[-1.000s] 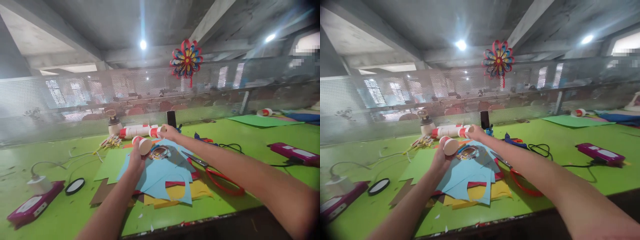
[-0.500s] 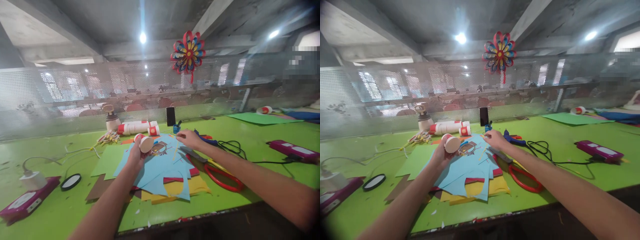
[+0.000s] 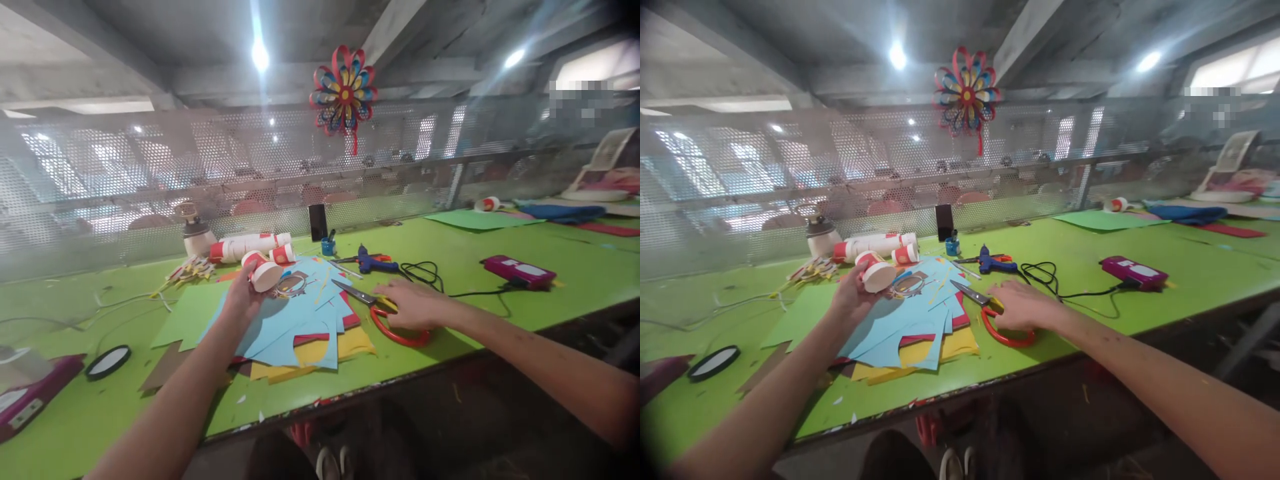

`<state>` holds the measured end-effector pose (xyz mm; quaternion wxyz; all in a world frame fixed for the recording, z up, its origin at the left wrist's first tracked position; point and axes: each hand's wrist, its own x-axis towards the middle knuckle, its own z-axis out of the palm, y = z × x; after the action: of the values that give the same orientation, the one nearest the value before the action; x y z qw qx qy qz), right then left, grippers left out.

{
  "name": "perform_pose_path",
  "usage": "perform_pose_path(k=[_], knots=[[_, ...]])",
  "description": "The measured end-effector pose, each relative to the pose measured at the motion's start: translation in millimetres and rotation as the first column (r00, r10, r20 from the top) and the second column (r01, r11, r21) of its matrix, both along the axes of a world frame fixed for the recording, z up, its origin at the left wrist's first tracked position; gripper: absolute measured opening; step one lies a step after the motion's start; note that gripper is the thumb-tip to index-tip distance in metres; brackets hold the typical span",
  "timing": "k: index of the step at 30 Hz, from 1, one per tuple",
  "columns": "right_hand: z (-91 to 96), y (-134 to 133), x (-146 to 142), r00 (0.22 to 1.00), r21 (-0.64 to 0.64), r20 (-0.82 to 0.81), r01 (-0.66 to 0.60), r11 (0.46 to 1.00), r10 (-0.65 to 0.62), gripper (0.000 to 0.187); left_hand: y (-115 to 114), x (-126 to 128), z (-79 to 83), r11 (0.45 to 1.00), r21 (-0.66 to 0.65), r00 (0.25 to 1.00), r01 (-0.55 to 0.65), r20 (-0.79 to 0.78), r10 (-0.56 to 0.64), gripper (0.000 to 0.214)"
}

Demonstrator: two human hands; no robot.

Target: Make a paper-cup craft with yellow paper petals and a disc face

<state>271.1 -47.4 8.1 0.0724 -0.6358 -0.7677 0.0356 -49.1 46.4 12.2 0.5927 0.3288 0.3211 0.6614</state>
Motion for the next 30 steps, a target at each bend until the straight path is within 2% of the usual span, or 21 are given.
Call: perform_pose_path(k=[7,11,13,15,17,18,21,23,25,27,30], knots=[[-9.1,10.0,3.5,0.985,-0.107,-0.148,0.071,0.992,-0.086,0.075,5.7,-29.9,21.1,0.974,0.113,0.971,-0.198,0.159,0.179,0.012],[-8.2,14.9,5.1,0.971,-0.082,-0.2,0.117,0.99,-0.132,0.056,6.9,-35.6,23.7,0.969,0.121,0.959,-0.217,0.214,0.188,0.011],[-4.4,12.8,4.2,0.964,-0.076,-0.228,0.125,0.989,-0.139,0.046,4.9,-30.7,22.9,0.973,0.127,0.959,-0.192,0.233,0.159,0.013],[1.5,8.8,0.3,0.958,-0.069,-0.256,0.115,0.991,-0.129,0.045,1.6,-22.6,22.3,0.979,0.133,0.961,-0.154,0.25,0.117,0.014],[8.4,4.5,-8.3,0.935,-0.059,-0.347,0.056,0.997,-0.072,0.05,-2.4,-14.3,22.4,0.985,0.135,0.963,-0.108,0.261,0.07,0.016],[12.0,2.7,-14.7,0.882,-0.052,-0.471,-0.002,0.999,-0.023,0.051,-4.3,-10.9,22.7,0.986,0.138,0.962,-0.09,0.267,0.05,0.018],[22.9,-1.5,-41.3,0.607,-0.04,-0.789,-0.206,0.978,0.096,0.051,-9.5,-5.0,23.9,0.988,0.145,0.961,-0.06,0.278,0.018,0.019],[28.5,-2.6,-61.7,0.511,-0.059,-0.85,-0.333,0.941,0.127,0.054,-11.8,-4.3,24.6,0.986,0.155,0.96,-0.057,0.28,0.011,0.019],[30.6,-0.8,-79.7,0.483,-0.087,-0.867,-0.389,0.917,0.123,0.046,-13.0,-5.2,25.0,0.983,0.176,0.961,-0.056,0.275,0.006,0.017],[27.6,5.2,-92.0,0.526,-0.102,-0.839,-0.403,0.91,0.139,0.038,-13.1,-6.8,25.1,0.978,0.205,0.965,-0.05,0.261,-0.005,0.016],[15.7,20.6,-97.4,0.609,-0.062,-0.762,-0.406,0.912,0.22,0.039,-12.4,-9.5,24.7,0.967,0.252,0.97,-0.044,0.242,-0.019,0.018]])
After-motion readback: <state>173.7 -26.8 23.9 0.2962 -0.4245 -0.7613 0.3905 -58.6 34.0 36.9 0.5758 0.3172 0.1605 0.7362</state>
